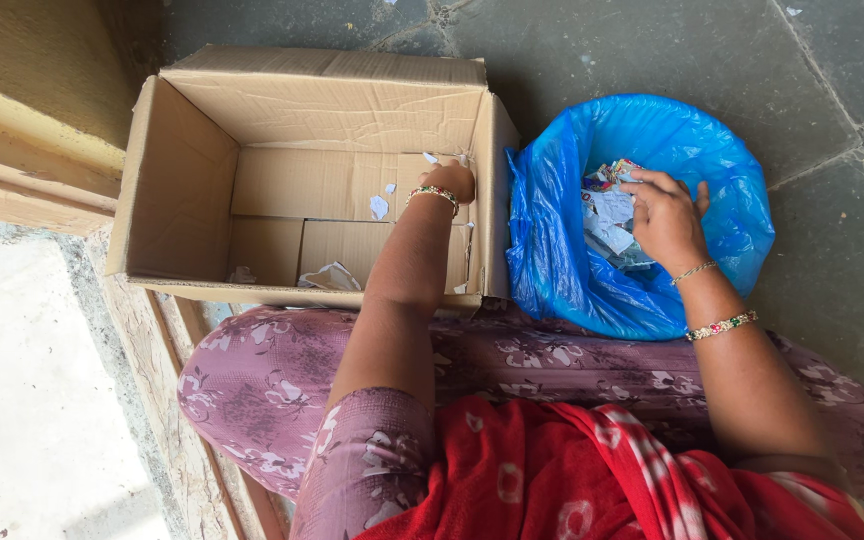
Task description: The person sits on the floor and transfers small items from a blue plastic bag into a cardboard box. The person handles items one at a time, moving them from the bag to the box.
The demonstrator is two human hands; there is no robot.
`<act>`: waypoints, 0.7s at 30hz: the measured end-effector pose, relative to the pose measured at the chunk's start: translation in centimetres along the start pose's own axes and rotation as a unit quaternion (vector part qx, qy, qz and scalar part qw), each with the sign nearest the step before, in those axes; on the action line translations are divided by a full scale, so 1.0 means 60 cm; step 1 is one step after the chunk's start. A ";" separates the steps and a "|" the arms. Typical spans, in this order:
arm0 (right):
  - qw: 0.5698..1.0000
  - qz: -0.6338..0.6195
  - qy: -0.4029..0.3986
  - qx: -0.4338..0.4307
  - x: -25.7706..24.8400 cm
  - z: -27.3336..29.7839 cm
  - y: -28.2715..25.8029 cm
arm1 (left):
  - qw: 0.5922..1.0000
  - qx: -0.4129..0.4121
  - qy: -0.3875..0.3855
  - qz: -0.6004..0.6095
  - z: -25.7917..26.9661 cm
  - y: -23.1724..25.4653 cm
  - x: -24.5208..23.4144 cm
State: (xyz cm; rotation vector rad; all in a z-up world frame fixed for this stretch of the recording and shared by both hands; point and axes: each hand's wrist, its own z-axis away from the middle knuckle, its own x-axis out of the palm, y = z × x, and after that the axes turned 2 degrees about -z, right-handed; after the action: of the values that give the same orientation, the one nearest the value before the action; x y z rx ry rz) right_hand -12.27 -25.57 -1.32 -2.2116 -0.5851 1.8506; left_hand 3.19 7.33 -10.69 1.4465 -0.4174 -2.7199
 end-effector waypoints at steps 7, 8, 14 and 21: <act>1.000 -0.014 -0.006 0.014 0.001 -0.001 0.001 | 0.995 0.095 -0.013 0.027 -0.076 -0.046 0.004; 1.000 -0.017 -0.007 0.016 0.000 -0.001 0.002 | 0.995 0.099 -0.001 0.033 -0.091 -0.055 -0.002; 1.000 -0.021 -0.003 0.016 0.002 -0.002 0.000 | 0.990 0.122 0.061 -0.032 -0.133 -0.096 -0.052; 0.999 -0.023 -0.015 0.019 -0.001 -0.002 -0.011 | 0.993 0.068 -0.089 -0.026 -0.036 -0.033 0.000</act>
State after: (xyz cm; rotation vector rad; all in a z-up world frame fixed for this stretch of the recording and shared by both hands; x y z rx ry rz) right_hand -12.28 -24.97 -1.01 -2.1320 -0.5968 1.8586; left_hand 5.17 8.79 -12.32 1.2616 -0.5910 -2.9258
